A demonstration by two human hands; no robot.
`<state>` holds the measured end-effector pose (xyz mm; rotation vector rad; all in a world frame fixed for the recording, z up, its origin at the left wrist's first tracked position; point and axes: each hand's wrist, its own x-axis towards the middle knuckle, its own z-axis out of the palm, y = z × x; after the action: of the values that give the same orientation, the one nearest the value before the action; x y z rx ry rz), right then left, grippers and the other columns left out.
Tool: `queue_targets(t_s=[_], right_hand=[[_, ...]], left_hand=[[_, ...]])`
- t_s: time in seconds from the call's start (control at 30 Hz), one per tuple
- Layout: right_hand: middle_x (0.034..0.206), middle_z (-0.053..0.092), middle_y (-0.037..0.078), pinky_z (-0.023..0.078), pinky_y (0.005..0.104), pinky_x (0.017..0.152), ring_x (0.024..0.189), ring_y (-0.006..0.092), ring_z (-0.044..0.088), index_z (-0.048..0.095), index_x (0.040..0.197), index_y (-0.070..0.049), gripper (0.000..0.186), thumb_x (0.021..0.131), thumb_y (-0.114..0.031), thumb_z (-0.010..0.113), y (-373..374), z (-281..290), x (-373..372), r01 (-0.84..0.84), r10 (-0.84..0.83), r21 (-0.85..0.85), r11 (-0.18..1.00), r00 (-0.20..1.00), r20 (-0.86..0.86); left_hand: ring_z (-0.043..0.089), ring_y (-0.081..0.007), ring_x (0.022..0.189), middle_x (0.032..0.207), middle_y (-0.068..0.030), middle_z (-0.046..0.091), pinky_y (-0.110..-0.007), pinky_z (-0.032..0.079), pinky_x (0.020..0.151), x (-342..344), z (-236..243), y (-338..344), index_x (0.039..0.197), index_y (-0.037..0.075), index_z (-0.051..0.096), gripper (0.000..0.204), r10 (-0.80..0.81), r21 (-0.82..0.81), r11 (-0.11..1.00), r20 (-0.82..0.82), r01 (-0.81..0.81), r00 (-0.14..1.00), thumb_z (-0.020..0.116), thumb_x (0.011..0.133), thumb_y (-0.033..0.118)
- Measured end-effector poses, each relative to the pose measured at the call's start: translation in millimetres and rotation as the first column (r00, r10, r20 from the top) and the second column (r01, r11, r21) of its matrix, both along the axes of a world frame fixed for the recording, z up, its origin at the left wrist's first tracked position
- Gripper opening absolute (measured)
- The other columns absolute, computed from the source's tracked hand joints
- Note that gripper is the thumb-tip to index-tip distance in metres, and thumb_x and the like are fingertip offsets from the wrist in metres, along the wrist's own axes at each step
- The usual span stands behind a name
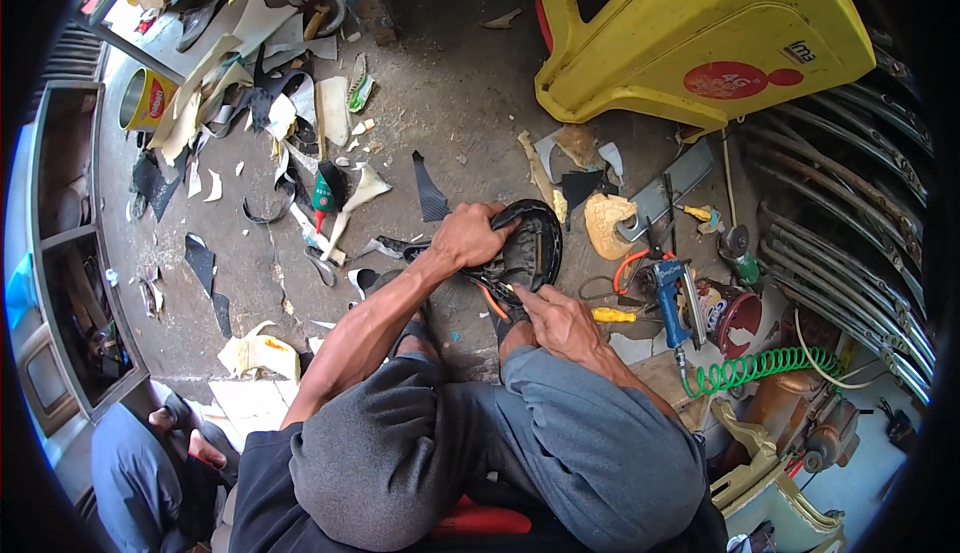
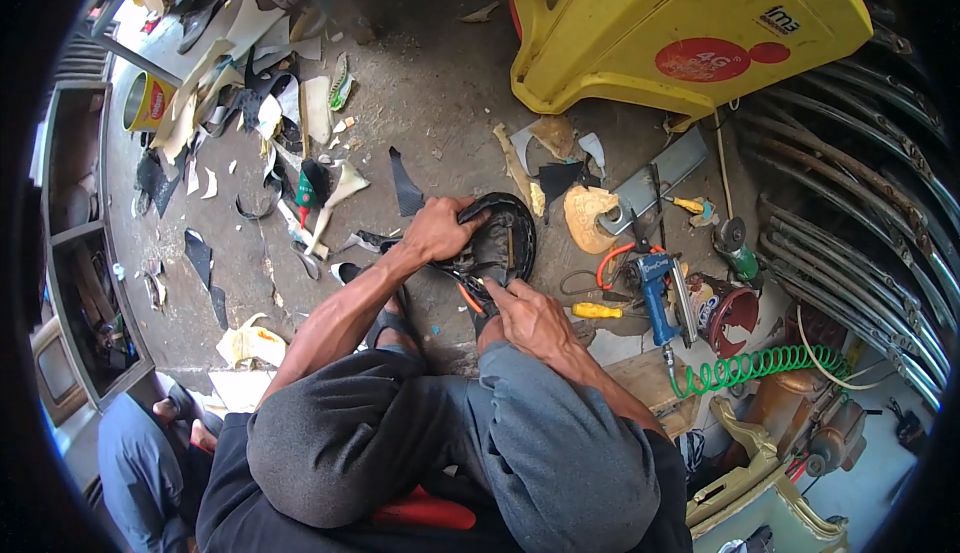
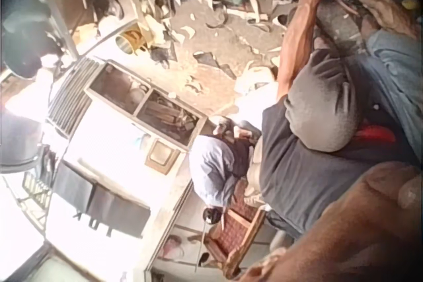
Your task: The person reupholsters a bicycle seat by stapling new fabric over the foam and frame using a pneumatic stapler, trimming the excess fabric with scissors, and then attaching the seat rail assembly back onto the underside of the seat.
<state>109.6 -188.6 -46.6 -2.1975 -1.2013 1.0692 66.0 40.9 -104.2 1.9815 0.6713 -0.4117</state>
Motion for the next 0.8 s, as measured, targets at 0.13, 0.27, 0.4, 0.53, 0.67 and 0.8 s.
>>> queue_targets(t_s=[0.13,0.27,0.4,0.53,0.67,0.8], right_hand=[[0.097,0.062,0.019,0.058,0.0478,0.072,0.084,0.0410,0.068,0.060,0.140,-0.009,0.043,0.096,-0.010,0.056,-5,3,4,-0.006,0.006,-0.031,1.000,1.000,-0.001],[0.097,0.062,0.019,0.058,0.0470,0.073,0.084,0.0406,0.068,0.058,0.141,-0.008,0.047,0.094,-0.009,0.059,-5,-1,2,-0.037,0.037,0.001,0.999,0.999,-0.015],[0.098,0.063,0.018,0.059,0.0467,0.074,0.085,0.0396,0.068,0.057,0.143,-0.007,0.052,0.090,-0.008,0.060,-9,10,8,-0.117,0.117,-0.042,0.992,0.993,0.012],[0.098,0.063,0.017,0.058,0.0470,0.074,0.085,0.0388,0.069,0.057,0.143,-0.008,0.054,0.089,-0.009,0.059,-11,14,9,-0.154,0.157,-0.070,0.986,0.987,0.031],[0.100,0.064,0.017,0.058,0.0470,0.073,0.086,0.0390,0.069,0.057,0.143,-0.009,0.055,0.089,-0.009,0.059,-18,8,8,-0.167,0.172,-0.092,0.982,0.984,0.053],[0.090,0.062,0.016,0.055,0.0474,0.070,0.080,0.0395,0.066,0.061,0.140,-0.012,0.054,0.086,-0.003,0.061,-21,6,8,-0.154,0.156,-0.024,0.988,0.984,0.088]], left_hand=[[0.068,-0.0459,0.102,0.105,-0.0281,0.071,-0.047,0.054,0.092,6,2,-6,0.121,0.008,0.073,0.042,-0.007,-0.025,1.000,0.011,0.007,1.000,0.064,0.094,0.039],[0.069,-0.0450,0.100,0.102,-0.0292,0.071,-0.047,0.055,0.089,4,7,-2,0.119,0.006,0.073,0.041,-0.029,0.020,0.999,0.022,0.028,0.999,0.066,0.093,0.037],[0.069,-0.0451,0.098,0.100,-0.0294,0.071,-0.046,0.056,0.088,4,0,2,0.117,0.005,0.074,0.041,-0.037,-0.011,0.999,0.082,0.038,0.996,0.068,0.092,0.037],[0.070,-0.0452,0.097,0.100,-0.0291,0.071,-0.046,0.056,0.088,3,1,-2,0.116,0.005,0.075,0.040,-0.035,0.010,0.999,0.086,0.034,0.996,0.068,0.092,0.037],[0.069,-0.0457,0.097,0.099,-0.0289,0.071,-0.046,0.056,0.087,2,-5,-4,0.116,0.006,0.075,0.040,-0.036,0.028,0.999,0.090,0.033,0.995,0.068,0.092,0.037],[0.069,-0.0462,0.096,0.098,-0.0290,0.070,-0.047,0.056,0.086,0,-4,-2,0.116,0.009,0.075,0.039,-0.024,0.002,1.000,0.082,0.023,0.996,0.068,0.092,0.038]])
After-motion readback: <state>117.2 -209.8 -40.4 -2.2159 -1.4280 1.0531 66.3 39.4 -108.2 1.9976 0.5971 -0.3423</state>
